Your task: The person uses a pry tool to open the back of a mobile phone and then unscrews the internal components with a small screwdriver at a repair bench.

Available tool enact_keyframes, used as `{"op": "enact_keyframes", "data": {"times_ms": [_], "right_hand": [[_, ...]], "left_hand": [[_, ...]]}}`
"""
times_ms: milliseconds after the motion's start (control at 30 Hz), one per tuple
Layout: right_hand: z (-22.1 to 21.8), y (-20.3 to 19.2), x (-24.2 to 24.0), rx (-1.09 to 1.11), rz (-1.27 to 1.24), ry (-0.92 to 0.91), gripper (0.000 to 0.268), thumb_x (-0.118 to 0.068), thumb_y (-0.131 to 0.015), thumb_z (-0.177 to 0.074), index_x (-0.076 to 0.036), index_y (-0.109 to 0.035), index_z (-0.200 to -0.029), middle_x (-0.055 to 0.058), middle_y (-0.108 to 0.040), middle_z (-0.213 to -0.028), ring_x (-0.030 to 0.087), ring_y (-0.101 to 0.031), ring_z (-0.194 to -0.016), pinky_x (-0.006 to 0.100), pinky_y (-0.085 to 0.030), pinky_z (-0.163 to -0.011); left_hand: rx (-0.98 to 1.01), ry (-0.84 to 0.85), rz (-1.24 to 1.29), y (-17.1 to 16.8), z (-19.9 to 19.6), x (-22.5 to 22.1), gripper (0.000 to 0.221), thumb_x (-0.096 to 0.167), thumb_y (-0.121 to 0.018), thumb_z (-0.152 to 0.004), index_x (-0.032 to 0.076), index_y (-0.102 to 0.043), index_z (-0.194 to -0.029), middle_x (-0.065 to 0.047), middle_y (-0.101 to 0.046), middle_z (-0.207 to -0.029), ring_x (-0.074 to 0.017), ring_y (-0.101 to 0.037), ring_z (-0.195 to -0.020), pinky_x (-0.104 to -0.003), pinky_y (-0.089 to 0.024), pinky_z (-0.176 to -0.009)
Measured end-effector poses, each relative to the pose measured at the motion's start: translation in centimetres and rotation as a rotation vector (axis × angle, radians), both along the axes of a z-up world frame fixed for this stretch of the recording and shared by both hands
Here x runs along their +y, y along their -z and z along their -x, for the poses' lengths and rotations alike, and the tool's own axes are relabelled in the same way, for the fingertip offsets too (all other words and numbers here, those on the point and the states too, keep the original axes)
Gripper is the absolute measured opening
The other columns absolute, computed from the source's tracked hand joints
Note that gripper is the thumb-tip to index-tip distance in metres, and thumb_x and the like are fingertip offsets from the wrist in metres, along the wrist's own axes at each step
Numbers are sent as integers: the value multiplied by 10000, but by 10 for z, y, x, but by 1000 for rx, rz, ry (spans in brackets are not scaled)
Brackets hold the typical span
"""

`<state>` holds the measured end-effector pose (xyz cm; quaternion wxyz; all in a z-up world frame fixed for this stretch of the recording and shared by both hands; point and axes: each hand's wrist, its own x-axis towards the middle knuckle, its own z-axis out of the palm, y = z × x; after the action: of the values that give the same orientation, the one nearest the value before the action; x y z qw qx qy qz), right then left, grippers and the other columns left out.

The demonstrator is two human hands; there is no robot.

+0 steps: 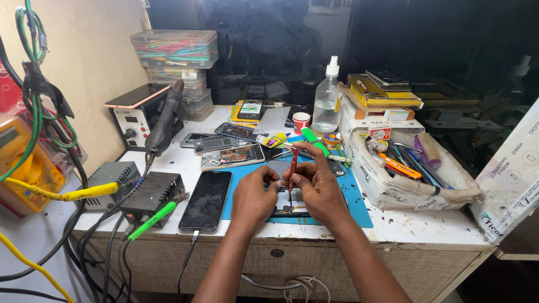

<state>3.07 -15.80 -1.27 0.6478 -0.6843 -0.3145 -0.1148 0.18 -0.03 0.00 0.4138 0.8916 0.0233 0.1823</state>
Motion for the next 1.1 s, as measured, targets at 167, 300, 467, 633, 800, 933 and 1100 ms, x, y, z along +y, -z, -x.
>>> {"op": "enact_keyframes", "data": {"times_ms": [167,300,467,633,800,933,1100], "right_hand": [[6,-5,2,-52,80,68,615,18,-615,-953,-238,-422,-1477,68,-689,-1044,129,-691,-941,304,-574,-864],[5,-3,3,-95,110,143,641,-29,-749,-915,-225,-446,-1445,75,-640,-945,134,-653,-850,321,-576,-781],[-2,2,-1,-70,38,40,576,-16,-611,-947,-224,-415,-1447,49,-716,-954,120,-701,-902,305,-579,-828],[0,2,-2,-54,11,-19,490,-53,-525,-1026,-206,-435,-1482,43,-756,-1005,112,-714,-985,290,-567,-917],[-3,3,-1,-179,38,146,533,-95,-720,-951,-172,-452,-1406,16,-599,-900,104,-631,-837,291,-550,-737],[-7,6,-2,-177,-40,82,518,-113,-675,-956,-171,-444,-1416,8,-638,-895,100,-641,-834,286,-555,-775],[-2,2,-2,-74,-4,74,487,-108,-638,-987,-183,-458,-1434,11,-732,-972,97,-675,-887,281,-558,-824]], "left_hand": [[-9,2,11,0,0,0,186,236,-733,-868,96,-722,-989,-77,-760,-966,-277,-724,-932,-426,-530,-813],[-9,-2,18,0,0,1,179,223,-732,-866,101,-730,-997,-76,-754,-977,-278,-720,-931,-425,-530,-806],[-68,16,87,-2,3,0,170,205,-729,-859,97,-743,-990,-69,-759,-958,-257,-719,-789,-407,-536,-734],[-117,61,98,-2,7,2,146,149,-703,-842,75,-744,-961,-89,-756,-917,-256,-671,-696,-401,-530,-668],[-173,232,85,6,6,3,136,140,-709,-770,31,-728,-850,-115,-745,-813,-213,-711,-708,-349,-568,-692],[-215,278,-56,5,9,2,206,167,-809,-702,2,-697,-753,-126,-698,-776,-251,-683,-728,-375,-551,-685],[-238,284,-34,7,9,0,161,135,-791,-709,16,-701,-769,-115,-695,-802,-273,-691,-759,-390,-550,-697]]}}
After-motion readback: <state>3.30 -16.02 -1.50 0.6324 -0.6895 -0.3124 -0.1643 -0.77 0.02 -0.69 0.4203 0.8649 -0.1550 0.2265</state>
